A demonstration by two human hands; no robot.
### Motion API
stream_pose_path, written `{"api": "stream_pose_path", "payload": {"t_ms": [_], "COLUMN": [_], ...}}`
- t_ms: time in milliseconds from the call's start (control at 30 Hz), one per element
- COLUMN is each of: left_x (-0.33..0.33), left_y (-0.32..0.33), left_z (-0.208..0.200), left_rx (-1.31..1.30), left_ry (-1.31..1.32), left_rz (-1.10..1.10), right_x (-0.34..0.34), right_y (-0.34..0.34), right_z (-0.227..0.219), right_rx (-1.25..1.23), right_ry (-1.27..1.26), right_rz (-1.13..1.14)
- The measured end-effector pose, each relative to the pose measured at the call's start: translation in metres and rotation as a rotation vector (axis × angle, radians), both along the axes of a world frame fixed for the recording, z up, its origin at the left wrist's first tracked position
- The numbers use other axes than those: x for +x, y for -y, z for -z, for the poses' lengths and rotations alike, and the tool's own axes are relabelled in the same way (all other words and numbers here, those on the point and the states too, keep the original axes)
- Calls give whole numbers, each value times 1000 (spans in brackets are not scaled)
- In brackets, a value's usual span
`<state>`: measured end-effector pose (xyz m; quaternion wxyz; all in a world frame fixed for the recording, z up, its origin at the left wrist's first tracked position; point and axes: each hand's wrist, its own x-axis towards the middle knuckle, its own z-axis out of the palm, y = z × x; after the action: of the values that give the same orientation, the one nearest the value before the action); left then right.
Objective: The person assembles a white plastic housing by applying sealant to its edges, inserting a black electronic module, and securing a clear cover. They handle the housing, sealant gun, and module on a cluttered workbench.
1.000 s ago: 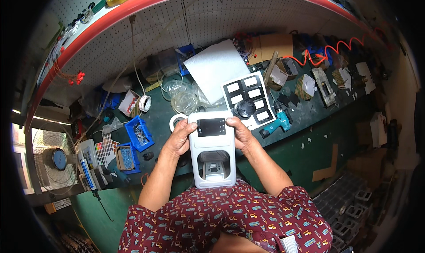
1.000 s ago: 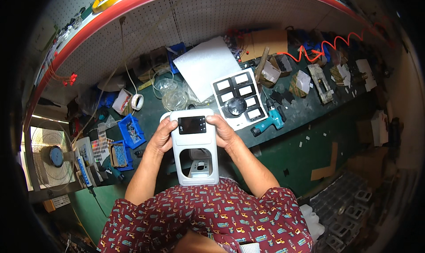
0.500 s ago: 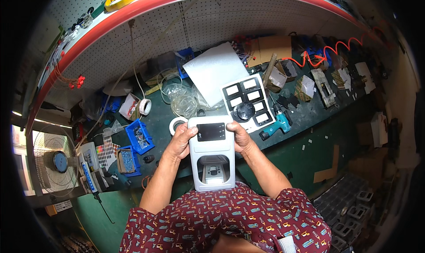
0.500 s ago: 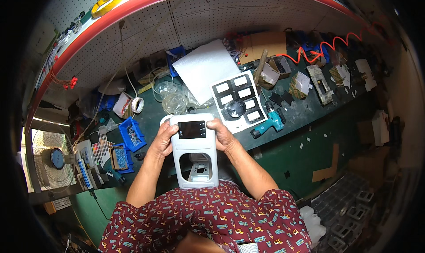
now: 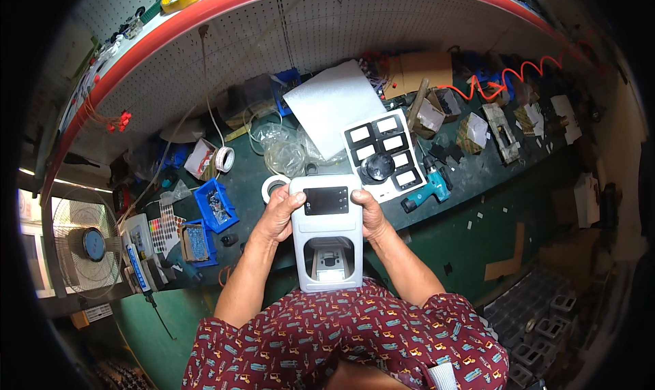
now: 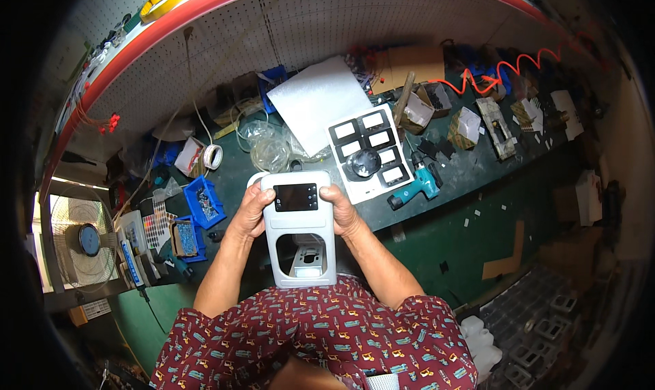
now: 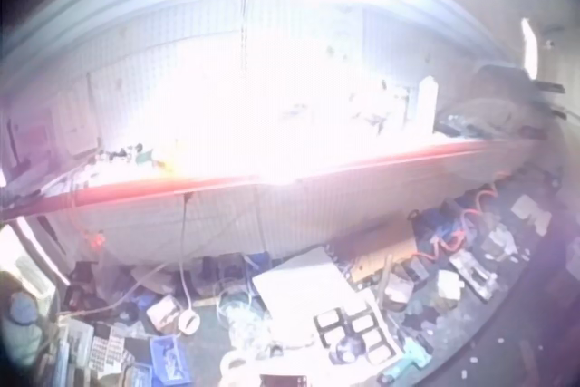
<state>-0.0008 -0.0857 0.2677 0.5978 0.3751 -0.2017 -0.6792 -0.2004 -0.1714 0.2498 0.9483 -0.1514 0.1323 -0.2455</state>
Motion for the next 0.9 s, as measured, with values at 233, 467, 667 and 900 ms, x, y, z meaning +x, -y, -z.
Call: {"api": "stream_pose_path", "payload": {"t_ms": [233, 467, 667, 900], "left_x": [0, 1, 1, 2], "left_y": [-2, -5, -3, 0], "left_z": [2, -3, 4, 6], "left_rx": [-10, -6, -2, -1], "left_ry": [18, -7, -33, -63], "left_rz": [9, 25, 10, 22], "right_x": [2, 3, 2, -7], "right_y": [2, 2, 4, 3], "right_z": [6, 5, -3, -9], "right_rx": [-38, -44, -83, -29], "right_ry": [43, 44, 9, -84], "right_rz": [19, 3, 21, 45]}}
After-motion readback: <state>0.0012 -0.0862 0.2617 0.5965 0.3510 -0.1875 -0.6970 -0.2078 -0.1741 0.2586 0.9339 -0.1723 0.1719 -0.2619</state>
